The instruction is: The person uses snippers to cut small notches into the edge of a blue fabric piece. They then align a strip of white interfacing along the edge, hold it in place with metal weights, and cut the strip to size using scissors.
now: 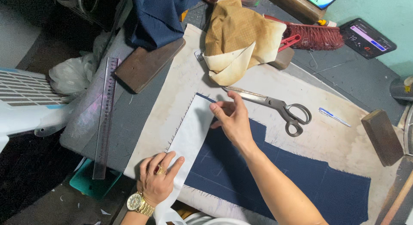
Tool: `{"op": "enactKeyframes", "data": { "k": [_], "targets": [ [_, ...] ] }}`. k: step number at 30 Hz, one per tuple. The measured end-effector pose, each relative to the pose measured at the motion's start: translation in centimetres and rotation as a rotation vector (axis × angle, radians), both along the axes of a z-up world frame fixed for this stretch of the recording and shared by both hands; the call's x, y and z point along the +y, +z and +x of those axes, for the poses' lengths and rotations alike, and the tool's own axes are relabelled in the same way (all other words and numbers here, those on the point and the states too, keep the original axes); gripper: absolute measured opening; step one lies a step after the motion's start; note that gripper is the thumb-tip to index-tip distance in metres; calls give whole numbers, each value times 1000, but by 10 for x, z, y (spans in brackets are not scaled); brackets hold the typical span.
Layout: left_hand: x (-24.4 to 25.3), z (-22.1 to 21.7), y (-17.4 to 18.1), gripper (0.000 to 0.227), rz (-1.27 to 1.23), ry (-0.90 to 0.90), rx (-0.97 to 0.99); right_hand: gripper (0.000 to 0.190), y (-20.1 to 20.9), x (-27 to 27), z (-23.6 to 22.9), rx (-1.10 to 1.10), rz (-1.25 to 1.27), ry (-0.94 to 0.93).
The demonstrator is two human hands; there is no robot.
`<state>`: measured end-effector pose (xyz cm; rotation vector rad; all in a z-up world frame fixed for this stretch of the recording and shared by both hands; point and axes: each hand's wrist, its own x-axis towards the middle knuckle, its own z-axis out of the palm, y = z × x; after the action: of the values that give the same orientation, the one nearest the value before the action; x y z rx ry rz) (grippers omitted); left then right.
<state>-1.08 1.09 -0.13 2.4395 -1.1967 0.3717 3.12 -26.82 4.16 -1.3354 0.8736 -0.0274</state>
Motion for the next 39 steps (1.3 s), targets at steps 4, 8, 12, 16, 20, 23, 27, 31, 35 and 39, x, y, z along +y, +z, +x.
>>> {"op": "enactKeyframes", "data": {
  "k": [4,8,12,16,20,23,27,31,35,39],
  "targets": [
    [-2,4,1,35,41,-26,17,67,7,-10,15,350,-334,408],
    [-7,3,8,32,40,-10,45,43,-12,-17,19,303,-564,578],
    [-16,1,19,26,35,36,87,38,-14,-17,22,385,-630,623],
    [-19,-13,30,22,141,122,112,35,-12,-17,21,360,-626,637],
    [-9,-37,33,14,221,444,182,39,-15,-14,19,353,-652,625],
    [-4,-47,38,12,238,585,220,39,-21,-12,18,336,-692,616],
    [-1,-54,33,22,161,727,340,36,-19,-11,17,328,-691,581],
    [5,-61,23,25,169,794,434,37,-21,-11,16,333,-691,566],
    [10,-57,19,15,88,869,734,38,-23,-11,17,350,-681,559],
    [10,-50,23,12,7,855,803,40,-19,-11,18,352,-674,571]
  ]
}}
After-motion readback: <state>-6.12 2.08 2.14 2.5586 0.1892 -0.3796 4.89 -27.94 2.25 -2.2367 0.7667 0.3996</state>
